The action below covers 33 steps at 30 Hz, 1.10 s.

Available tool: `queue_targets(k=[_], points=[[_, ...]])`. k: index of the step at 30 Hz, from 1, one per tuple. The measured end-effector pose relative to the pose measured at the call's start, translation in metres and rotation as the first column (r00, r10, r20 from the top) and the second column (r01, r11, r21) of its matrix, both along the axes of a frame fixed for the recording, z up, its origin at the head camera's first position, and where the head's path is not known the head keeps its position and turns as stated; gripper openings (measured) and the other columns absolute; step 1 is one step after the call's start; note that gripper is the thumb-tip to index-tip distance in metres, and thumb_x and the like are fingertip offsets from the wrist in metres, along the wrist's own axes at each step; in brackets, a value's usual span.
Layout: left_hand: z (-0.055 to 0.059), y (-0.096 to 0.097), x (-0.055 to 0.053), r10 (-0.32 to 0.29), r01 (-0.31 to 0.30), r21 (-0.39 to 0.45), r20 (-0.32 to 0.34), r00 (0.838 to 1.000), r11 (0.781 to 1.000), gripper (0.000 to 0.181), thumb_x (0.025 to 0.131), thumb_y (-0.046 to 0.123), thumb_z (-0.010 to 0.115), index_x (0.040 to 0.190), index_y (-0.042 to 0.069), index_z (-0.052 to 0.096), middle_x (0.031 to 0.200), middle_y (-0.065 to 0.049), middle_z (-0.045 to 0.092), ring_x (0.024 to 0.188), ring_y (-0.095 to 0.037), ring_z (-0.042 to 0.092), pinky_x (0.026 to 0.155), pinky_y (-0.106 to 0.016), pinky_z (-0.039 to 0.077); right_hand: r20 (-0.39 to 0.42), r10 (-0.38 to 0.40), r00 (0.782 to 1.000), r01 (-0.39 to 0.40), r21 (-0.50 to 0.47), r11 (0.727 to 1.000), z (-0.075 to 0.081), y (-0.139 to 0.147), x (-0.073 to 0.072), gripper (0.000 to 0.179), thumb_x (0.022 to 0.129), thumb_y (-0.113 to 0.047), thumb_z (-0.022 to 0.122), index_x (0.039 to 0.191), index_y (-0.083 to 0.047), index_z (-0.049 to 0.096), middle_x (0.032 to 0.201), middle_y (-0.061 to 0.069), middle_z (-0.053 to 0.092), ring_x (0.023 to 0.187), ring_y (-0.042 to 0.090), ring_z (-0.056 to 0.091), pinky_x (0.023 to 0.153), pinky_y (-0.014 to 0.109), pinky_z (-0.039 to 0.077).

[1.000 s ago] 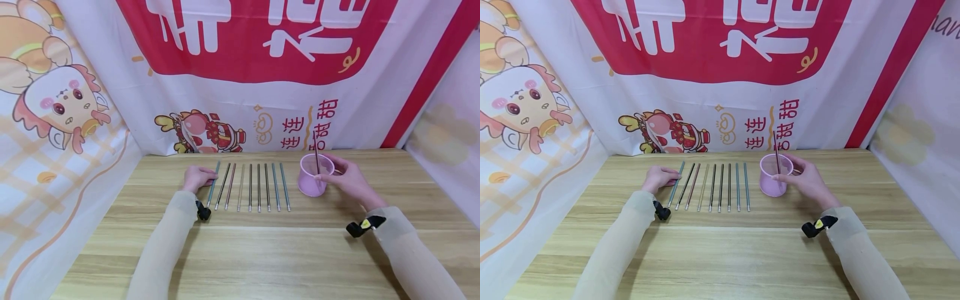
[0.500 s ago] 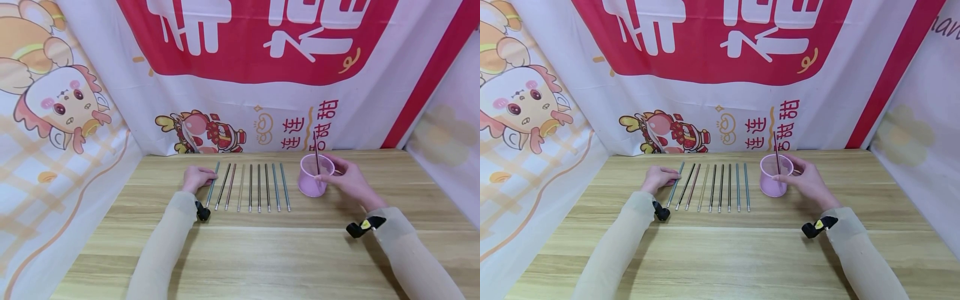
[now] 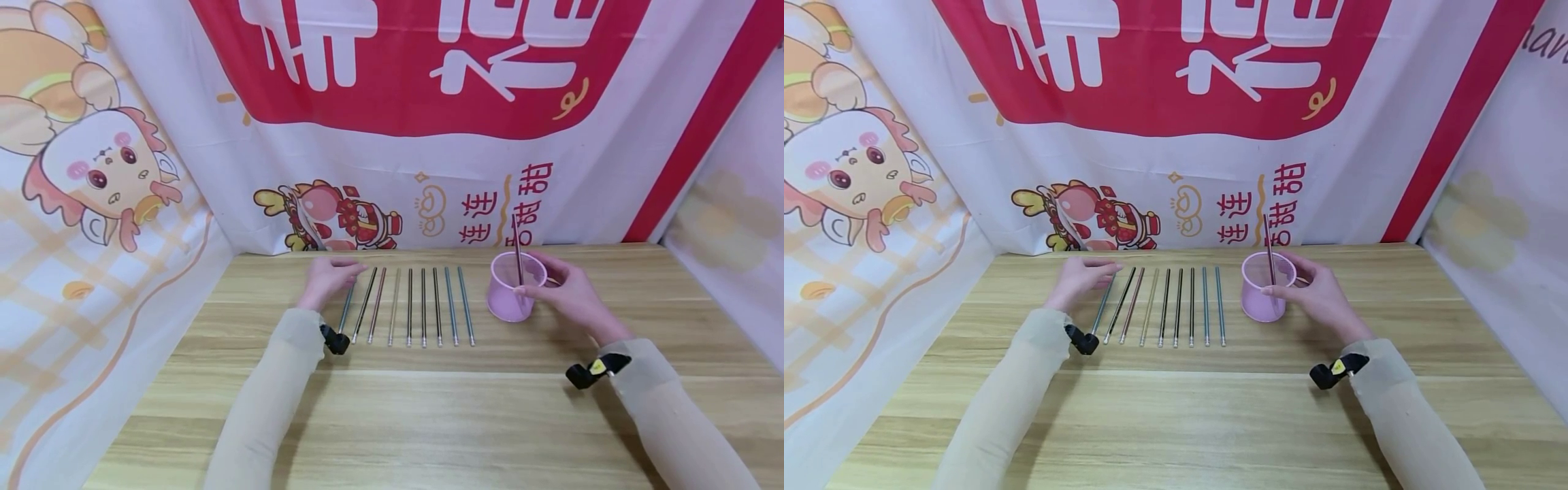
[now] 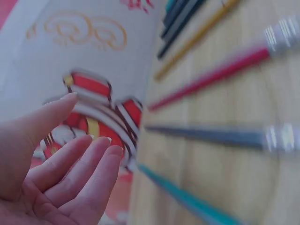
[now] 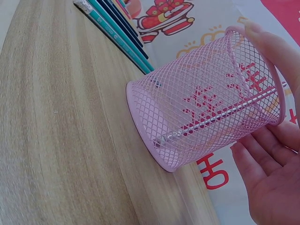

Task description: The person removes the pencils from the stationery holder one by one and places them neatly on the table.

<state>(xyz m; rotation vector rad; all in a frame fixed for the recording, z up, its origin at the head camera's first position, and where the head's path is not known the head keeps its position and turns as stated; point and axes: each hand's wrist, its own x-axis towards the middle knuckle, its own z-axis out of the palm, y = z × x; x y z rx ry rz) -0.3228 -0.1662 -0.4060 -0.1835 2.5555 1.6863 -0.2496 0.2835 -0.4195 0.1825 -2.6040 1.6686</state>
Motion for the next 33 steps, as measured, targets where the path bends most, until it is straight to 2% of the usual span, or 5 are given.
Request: queue_targets(k=[10, 15, 20, 26, 33], points=[[0.026, 0.061, 0.017, -0.190, 0.196, 0.037, -0.136, 0.972, 0.980, 0.047, 0.090, 0.037, 0.080, 0.126, 0.009, 0.071, 0.114, -0.004, 0.073, 0.106, -0.024, 0.069, 0.093, -0.038, 0.057, 0.015, -0.009, 1.000, 0.009, 0.005, 1.000, 0.001, -0.001, 0.000, 0.083, 0.086, -0.031, 0.085, 0.155, -0.012, 0.043, 0.151, 0.012, 0.050, 0.134, 0.032, 0.049, 0.098, 0.015, 0.048], [0.032, 0.090, 0.028, -0.267, 0.272, 0.011, -0.172, 0.948, 0.962, 0.044, 0.089, 0.041, 0.080, 0.126, 0.018, 0.071, 0.118, 0.004, 0.072, 0.111, -0.015, 0.064, 0.101, -0.039, 0.052, 0.028, -0.015, 0.999, 0.015, 0.011, 1.000, 0.002, -0.001, 0.000, 0.083, 0.087, -0.031, 0.085, 0.155, -0.012, 0.043, 0.151, 0.011, 0.049, 0.134, 0.031, 0.049, 0.098, 0.015, 0.047], [0.031, 0.116, 0.033, -0.344, 0.349, 0.005, -0.170, 0.924, 0.937, 0.052, 0.087, 0.045, 0.080, 0.130, 0.019, 0.068, 0.121, 0.005, 0.070, 0.113, -0.014, 0.063, 0.103, -0.041, 0.050, 0.036, -0.016, 0.999, 0.015, 0.021, 1.000, 0.003, -0.001, 0.001, 0.086, 0.086, -0.035, 0.085, 0.156, -0.012, 0.041, 0.152, 0.012, 0.048, 0.135, 0.032, 0.048, 0.104, 0.026, 0.047], [0.030, 0.147, 0.031, -0.380, 0.388, 0.008, -0.188, 0.906, 0.922, 0.060, 0.085, 0.043, 0.083, 0.135, 0.016, 0.065, 0.124, 0.000, 0.070, 0.110, -0.011, 0.064, 0.100, -0.035, 0.052, 0.030, -0.019, 0.999, 0.019, 0.021, 1.000, 0.003, -0.001, 0.001, 0.084, 0.087, -0.034, 0.084, 0.156, -0.013, 0.041, 0.152, 0.013, 0.048, 0.135, 0.033, 0.048, 0.102, 0.021, 0.047], [0.034, 0.176, 0.025, -0.380, 0.404, 0.061, -0.237, 0.894, 0.913, 0.053, 0.085, 0.036, 0.084, 0.131, 0.014, 0.068, 0.124, -0.005, 0.070, 0.106, -0.008, 0.065, 0.096, -0.028, 0.054, 0.030, -0.020, 0.999, 0.019, 0.033, 0.999, 0.004, -0.001, 0.001, 0.082, 0.087, -0.035, 0.084, 0.156, -0.017, 0.043, 0.152, 0.011, 0.049, 0.135, 0.030, 0.049, 0.101, 0.019, 0.047]])
